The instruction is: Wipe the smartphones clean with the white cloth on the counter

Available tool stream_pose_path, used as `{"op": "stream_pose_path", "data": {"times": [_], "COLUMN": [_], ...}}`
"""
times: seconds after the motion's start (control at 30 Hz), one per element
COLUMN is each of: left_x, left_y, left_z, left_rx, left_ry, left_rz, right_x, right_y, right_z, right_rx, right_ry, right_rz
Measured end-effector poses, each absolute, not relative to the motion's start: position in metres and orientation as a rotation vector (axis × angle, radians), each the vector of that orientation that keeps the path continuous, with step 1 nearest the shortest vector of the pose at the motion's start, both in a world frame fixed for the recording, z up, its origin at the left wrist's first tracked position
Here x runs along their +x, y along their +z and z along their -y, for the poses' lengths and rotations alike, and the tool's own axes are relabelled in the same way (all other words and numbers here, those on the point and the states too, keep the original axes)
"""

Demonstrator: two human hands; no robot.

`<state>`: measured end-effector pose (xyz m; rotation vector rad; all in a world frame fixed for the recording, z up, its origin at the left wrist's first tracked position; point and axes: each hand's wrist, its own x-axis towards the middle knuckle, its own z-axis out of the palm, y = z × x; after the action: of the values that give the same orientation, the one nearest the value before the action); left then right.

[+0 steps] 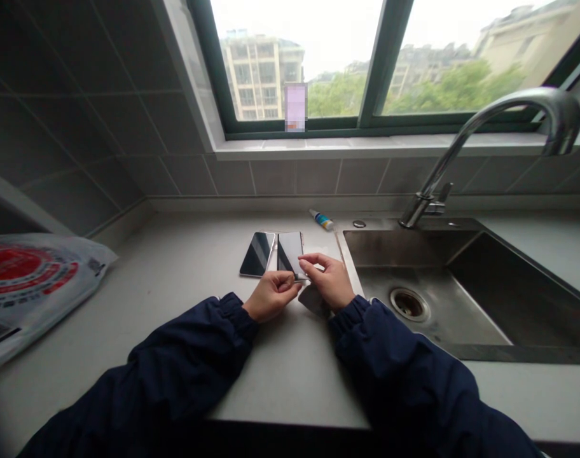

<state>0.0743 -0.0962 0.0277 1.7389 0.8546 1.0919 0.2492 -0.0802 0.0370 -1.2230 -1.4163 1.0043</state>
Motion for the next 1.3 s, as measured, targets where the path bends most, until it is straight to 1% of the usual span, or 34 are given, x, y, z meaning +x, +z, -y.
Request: {"op": "stream_pose_path", "data": {"times": [0.2,0.4,0.53,0.63,0.87,1.1,1.3], "left_x": [0.076,0.078,0.08,0.079,0.076,0.079,0.076], "left_y": [0.027,0.026,0.029,0.033,0.037,0.034,0.032], "left_z": [0.095,0.094,0.091,0.089,0.087,0.087,0.087], "left_rx": [1.615,1.296,1.084,1.075,1.023,1.059,1.054], "left_ry": [1.165,1.211,1.205,1.215,1.234,1.254,1.295], "left_rz": [-0.833,-0.72,-0.659,-0.679,-0.739,-0.764,-0.8], "right_x": [0.248,0.246,0.244,0.242,0.24,0.24,0.241], "right_y": [0.038,0.041,0.043,0.044,0.04,0.038,0.039], "right_z": [0.081,0.083,0.085,0.086,0.087,0.086,0.086], "right_rx": [-1.189,-1.187,-1.119,-1.05,-1.041,-1.05,-1.083], "right_ry": [1.026,1.085,1.218,1.308,1.34,1.252,1.259], "right_rz": [1.439,1.419,1.451,1.497,1.565,1.64,1.625]}}
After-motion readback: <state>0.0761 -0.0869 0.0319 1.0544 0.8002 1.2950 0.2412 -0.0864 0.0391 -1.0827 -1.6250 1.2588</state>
